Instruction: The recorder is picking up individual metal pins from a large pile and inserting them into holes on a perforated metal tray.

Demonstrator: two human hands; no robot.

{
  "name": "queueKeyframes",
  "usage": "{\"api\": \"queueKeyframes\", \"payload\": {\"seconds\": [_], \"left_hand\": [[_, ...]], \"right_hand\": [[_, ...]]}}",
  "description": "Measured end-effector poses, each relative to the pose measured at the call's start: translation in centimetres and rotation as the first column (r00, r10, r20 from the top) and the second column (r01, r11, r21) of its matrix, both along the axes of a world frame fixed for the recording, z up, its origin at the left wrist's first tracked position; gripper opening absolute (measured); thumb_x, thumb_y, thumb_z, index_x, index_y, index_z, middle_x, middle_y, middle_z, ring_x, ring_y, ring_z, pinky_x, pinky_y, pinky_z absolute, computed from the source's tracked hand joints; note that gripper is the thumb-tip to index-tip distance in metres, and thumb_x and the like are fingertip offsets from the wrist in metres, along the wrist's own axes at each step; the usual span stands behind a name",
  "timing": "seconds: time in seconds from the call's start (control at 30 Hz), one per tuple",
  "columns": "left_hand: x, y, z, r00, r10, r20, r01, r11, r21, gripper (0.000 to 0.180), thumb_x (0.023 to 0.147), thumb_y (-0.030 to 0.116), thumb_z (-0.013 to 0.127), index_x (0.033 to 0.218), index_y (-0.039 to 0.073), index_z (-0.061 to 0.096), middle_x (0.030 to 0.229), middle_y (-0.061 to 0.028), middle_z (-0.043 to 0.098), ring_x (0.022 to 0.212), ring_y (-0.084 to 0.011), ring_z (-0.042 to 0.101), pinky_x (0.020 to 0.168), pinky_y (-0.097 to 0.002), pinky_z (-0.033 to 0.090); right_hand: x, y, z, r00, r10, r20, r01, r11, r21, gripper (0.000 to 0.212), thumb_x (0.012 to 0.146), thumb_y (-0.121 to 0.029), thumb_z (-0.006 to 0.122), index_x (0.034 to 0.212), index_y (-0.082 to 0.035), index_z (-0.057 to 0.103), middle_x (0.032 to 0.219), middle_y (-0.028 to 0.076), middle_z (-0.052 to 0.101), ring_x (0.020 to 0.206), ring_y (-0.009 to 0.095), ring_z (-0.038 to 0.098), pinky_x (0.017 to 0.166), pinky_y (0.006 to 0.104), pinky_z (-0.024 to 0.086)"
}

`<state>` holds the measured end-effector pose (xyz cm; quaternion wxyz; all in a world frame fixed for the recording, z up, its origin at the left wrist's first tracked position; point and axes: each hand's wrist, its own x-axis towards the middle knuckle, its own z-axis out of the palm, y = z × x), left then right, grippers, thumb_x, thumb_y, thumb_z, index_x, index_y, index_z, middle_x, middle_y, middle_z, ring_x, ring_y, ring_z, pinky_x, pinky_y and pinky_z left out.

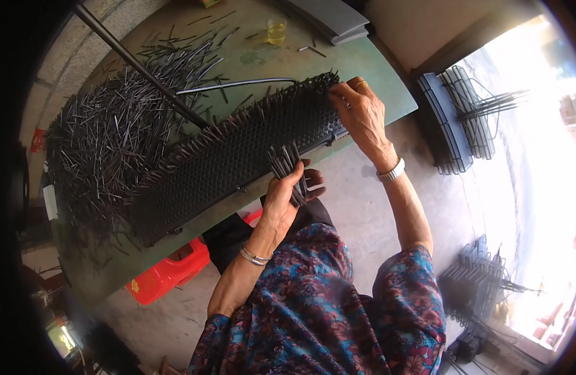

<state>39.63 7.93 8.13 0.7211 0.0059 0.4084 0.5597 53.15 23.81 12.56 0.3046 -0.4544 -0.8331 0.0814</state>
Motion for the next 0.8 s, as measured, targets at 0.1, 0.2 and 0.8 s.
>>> {"api": "queueKeyframes", "payload": {"seconds": [0.1,0.2,0.8], "left_hand": [[-0.2,-0.1,0.0,0.997,-0.038,-0.073,0.041,0.999,0.035,0.027,0.097,0.026,0.058,0.110,0.002,0.061,0.080,-0.0067,0.063,0.068,-0.0150,0.061,0.060,-0.0307,0.054],[0.0,0.0,-0.1,1.000,-0.020,-0.016,0.021,0.997,0.074,0.029,0.097,0.028,0.059,0.112,0.003,0.061,0.075,-0.0031,0.059,0.061,-0.0102,0.053,0.052,-0.0263,0.044],[-0.2,-0.2,1.0,0.993,-0.071,-0.091,0.081,0.991,0.104,0.030,0.092,0.030,0.066,0.111,0.007,0.063,0.090,-0.0094,0.071,0.065,-0.0099,0.059,0.048,-0.0213,0.037]], "right_hand": [[0.1,0.4,-0.5,0.998,-0.065,0.019,0.065,0.998,-0.001,0.014,0.087,-0.021,0.065,0.096,-0.012,0.071,0.087,0.010,0.060,0.078,0.028,0.060,0.066,0.0384,0.047],[-0.1,0.1,-0.8,0.988,-0.123,0.097,0.119,0.992,0.044,0.017,0.089,-0.022,0.065,0.103,-0.016,0.073,0.090,0.007,0.061,0.078,0.026,0.060,0.067,0.0366,0.047],[-0.4,-5.6,0.2,0.967,0.118,-0.226,-0.232,0.779,-0.582,0.034,0.088,-0.023,0.068,0.112,0.001,0.066,0.087,0.013,0.066,0.074,0.022,0.064,0.067,0.0326,0.049]]}}
